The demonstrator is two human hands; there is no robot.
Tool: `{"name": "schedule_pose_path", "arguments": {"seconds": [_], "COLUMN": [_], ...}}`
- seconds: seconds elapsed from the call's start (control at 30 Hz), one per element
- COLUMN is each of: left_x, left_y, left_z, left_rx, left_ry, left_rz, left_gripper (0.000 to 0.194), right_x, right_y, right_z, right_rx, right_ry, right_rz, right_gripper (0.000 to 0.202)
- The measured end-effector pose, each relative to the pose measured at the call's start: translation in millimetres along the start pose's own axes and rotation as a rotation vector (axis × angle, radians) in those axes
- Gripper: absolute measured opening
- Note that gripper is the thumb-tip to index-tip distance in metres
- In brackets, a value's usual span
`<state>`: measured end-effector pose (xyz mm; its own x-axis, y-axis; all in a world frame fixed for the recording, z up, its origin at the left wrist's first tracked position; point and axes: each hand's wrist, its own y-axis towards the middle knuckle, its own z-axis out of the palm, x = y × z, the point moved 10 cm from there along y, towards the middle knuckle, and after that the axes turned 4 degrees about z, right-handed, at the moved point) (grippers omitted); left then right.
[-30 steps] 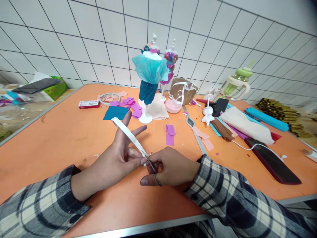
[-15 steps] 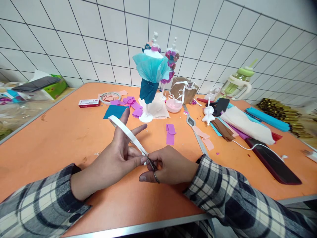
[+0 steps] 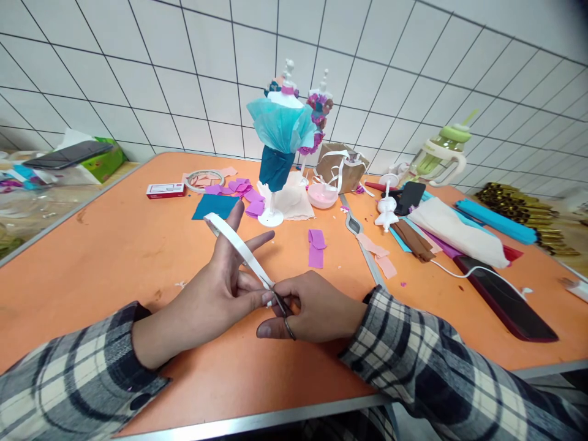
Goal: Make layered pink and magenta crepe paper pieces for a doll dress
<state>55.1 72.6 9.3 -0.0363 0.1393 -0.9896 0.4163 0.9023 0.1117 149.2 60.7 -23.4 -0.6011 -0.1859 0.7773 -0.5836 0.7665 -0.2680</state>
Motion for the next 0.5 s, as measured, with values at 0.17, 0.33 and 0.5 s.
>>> {"name": "schedule_pose_path", "arguments": {"seconds": [0.17,0.33,0.5], "left_x": [1.3,1.6,1.5], "left_y": [-0.3,-0.7,-0.3], "left_z": [0.4,-1.2,0.3], "left_rx": [0.004,-0.001,0.015], "left_ry": [0.008,0.019,0.003], "left_rz": [-0.018,-0.022,-0.012], "left_gripper": [0.132,0.132,0.130], "right_x": [-1.1,0.2,-0.4], "right_y": [1.5,1.9,1.9], "right_z": [1.7,0.9,2.2], "right_rx": [0.011,-0.001,0.003], "right_ry": [0.028,-0.013,-0.007], "right_rz": [-0.021,-0.011,0.008], "right_gripper": [0.047,0.044,0.046]}}
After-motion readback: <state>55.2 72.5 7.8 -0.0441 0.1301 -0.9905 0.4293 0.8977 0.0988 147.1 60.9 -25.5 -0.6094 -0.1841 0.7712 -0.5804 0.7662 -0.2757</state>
